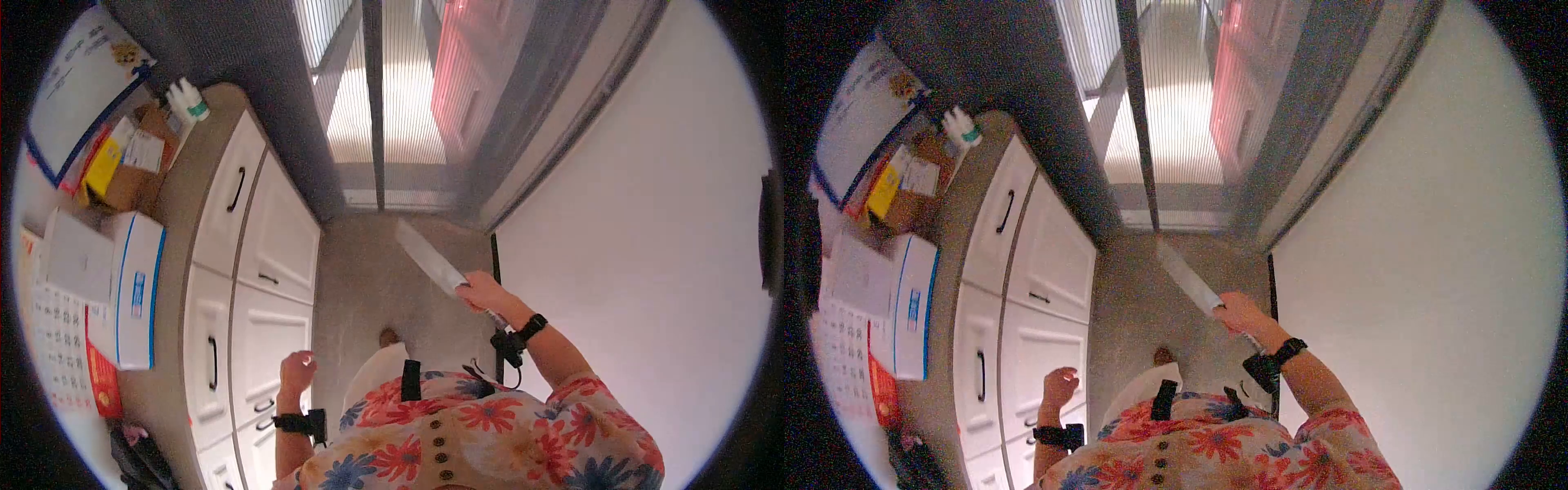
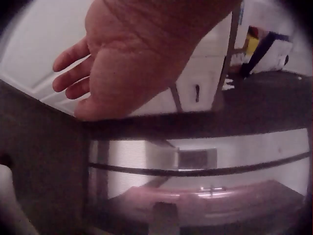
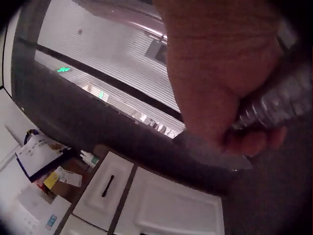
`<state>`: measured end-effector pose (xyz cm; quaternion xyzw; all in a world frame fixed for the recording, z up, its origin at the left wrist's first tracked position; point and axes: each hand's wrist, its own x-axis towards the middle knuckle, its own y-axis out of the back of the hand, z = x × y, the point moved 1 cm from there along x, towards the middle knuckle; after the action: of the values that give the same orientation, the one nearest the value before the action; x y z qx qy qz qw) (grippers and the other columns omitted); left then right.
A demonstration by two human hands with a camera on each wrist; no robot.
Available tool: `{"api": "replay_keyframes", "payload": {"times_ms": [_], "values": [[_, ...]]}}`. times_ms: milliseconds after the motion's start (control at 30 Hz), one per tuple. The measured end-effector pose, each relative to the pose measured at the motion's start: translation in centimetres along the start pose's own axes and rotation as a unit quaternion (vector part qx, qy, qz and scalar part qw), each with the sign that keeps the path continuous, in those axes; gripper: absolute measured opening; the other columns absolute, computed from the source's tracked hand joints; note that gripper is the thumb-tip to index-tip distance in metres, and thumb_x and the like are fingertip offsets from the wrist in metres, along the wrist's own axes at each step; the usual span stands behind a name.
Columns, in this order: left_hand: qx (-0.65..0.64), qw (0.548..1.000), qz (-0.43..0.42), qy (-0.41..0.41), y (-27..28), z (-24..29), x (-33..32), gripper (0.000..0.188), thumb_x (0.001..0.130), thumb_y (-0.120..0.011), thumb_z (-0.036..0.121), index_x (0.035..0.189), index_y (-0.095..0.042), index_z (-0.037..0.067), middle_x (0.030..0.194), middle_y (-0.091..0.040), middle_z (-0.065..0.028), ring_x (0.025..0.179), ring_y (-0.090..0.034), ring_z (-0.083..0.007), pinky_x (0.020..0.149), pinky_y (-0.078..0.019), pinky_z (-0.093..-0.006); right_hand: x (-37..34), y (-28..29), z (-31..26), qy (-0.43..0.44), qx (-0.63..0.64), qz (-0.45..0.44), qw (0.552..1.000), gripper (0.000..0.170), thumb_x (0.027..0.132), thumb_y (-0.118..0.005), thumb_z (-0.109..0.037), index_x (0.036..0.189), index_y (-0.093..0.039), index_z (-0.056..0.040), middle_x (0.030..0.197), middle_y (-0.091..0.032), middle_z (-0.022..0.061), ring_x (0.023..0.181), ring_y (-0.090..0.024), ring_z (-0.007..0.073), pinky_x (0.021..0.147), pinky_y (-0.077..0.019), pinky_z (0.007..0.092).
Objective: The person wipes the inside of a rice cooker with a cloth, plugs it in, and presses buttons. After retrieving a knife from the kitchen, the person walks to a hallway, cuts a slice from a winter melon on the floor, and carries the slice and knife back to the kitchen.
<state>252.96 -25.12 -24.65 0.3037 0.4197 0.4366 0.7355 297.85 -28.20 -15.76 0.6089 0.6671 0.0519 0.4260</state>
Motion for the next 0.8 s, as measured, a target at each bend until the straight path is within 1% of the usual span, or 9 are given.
{"api": "replay_keyframes", "payload": {"times_ms": [133, 267, 333, 433, 533, 600, 633, 700, 800], "values": [[0.002, 0.995, 0.031, -0.089, 3.1, 6.1, 11.2, 0.027, 0.071, -0.062, 0.015, 0.097, -0.065, 0.009, 0.094, -0.063, -0.0165, 0.087, -0.06, -0.031, 0.078, -0.048, -0.0406, 7.7, 4.4, -1.1, -0.013, 0.05, -0.001, 0.999, 0.026, 0.082, -0.053, -0.02, 0.071, -0.054, 0.0029, 0.053, -0.054, 0.0102, 0.047, -0.056, 0.019, 0.045, -0.0436, 0.0341], [-0.001, 0.994, 0.008, -0.113, 6.8, 14.0, 21.1, 0.029, 0.071, -0.06, 0.014, 0.1, -0.063, 0.008, 0.096, -0.061, -0.0174, 0.091, -0.058, -0.0326, 0.08, -0.0468, -0.0412, 16.3, 9.7, -3.2, 0.062, -0.089, -0.047, 0.993, 0.026, 0.082, -0.051, -0.019, 0.073, -0.054, 0.0048, 0.054, -0.054, 0.0117, 0.048, -0.057, 0.0227, 0.046, -0.045, 0.0369], [0.018, 0.98, 0.057, -0.192, 7.8, 17.4, 25.3, 0.028, 0.072, -0.059, 0.012, 0.1, -0.061, 0.008, 0.094, -0.06, -0.0168, 0.092, -0.057, -0.034, 0.081, -0.0463, -0.0419, 21.1, 12.1, -3.7, 0.101, -0.148, -0.068, 0.982, 0.026, 0.083, -0.05, -0.019, 0.074, -0.054, 0.0053, 0.054, -0.054, 0.0121, 0.048, -0.058, 0.0235, 0.046, -0.0452, 0.0383], [-0.029, 0.971, 0.111, -0.21, 8.7, 22.1, 32.0, 0.026, 0.073, -0.058, 0.011, 0.098, -0.061, 0.009, 0.093, -0.06, -0.0162, 0.09, -0.057, -0.0352, 0.078, -0.0467, -0.0423, 28.9, 17.3, -4.8, 0.106, -0.184, -0.074, 0.974, 0.027, 0.08, -0.051, -0.018, 0.076, -0.057, 0.0075, 0.058, -0.056, 0.0175, 0.05, -0.06, 0.0284, 0.049, -0.0459, 0.0414], [0.0, 0.979, 0.083, -0.186, 10.9, 28.2, 36.4, 0.025, 0.074, -0.058, 0.012, 0.098, -0.061, 0.01, 0.095, -0.059, -0.0156, 0.089, -0.057, -0.035, 0.076, -0.0473, -0.0419, 34.5, 21.9, -4.0, 0.114, -0.222, -0.086, 0.964, 0.026, 0.075, -0.052, -0.017, 0.078, -0.059, 0.0085, 0.063, -0.057, 0.0237, 0.051, -0.059, 0.0337, 0.051, -0.0463, 0.0425], [0.0, 0.974, 0.101, -0.201, 12.7, 32.2, 38.7, 0.026, 0.074, -0.058, 0.012, 0.099, -0.061, 0.01, 0.095, -0.059, -0.0149, 0.089, -0.057, -0.0345, 0.076, -0.0476, -0.0416, 37.6, 24.2, -2.8, 0.317, -0.268, 0.044, 0.909, 0.022, 0.072, -0.05, -0.012, 0.079, -0.061, 0.0053, 0.06, -0.059, 0.018, 0.051, -0.06, 0.0287, 0.052, -0.0487, 0.0408], [-0.001, 0.969, 0.116, -0.22, 13.4, 33.9, 39.5, 0.026, 0.074, -0.058, 0.012, 0.099, -0.062, 0.01, 0.096, -0.059, -0.0143, 0.089, -0.057, -0.034, 0.076, -0.048, -0.0413, 38.7, 25.0, -2.9, 0.318, -0.266, 0.037, 0.909, 0.022, 0.072, -0.05, -0.012, 0.079, -0.061, 0.0053, 0.06, -0.059, 0.018, 0.051, -0.06, 0.0287, 0.052, -0.0487, 0.0408], [-0.01, 0.975, 0.095, -0.199, 15.0, 37.0, 41.6, 0.026, 0.074, -0.058, 0.012, 0.099, -0.061, 0.011, 0.096, -0.058, -0.0136, 0.088, -0.058, -0.0332, 0.075, -0.0483, -0.0412, 41.2, 27.4, -3.5, 0.147, -0.247, -0.087, 0.954, 0.02, 0.072, -0.051, -0.011, 0.078, -0.061, 0.0042, 0.056, -0.058, 0.0175, 0.046, -0.057, 0.0285, 0.046, -0.0459, 0.0401], [-0.008, 0.969, 0.109, -0.223, 16.4, 39.7, 45.8, 0.026, 0.074, -0.058, 0.012, 0.1, -0.061, 0.01, 0.096, -0.058, -0.0125, 0.088, -0.058, -0.032, 0.074, -0.0488, -0.0411, 39.5, 31.4, -7.5, 0.141, -0.255, -0.158, 0.943, 0.02, 0.072, -0.054, -0.016, 0.068, -0.057, 0.0033, 0.052, -0.054, 0.0142, 0.042, -0.053, 0.0237, 0.044, -0.043, 0.0365]]}}
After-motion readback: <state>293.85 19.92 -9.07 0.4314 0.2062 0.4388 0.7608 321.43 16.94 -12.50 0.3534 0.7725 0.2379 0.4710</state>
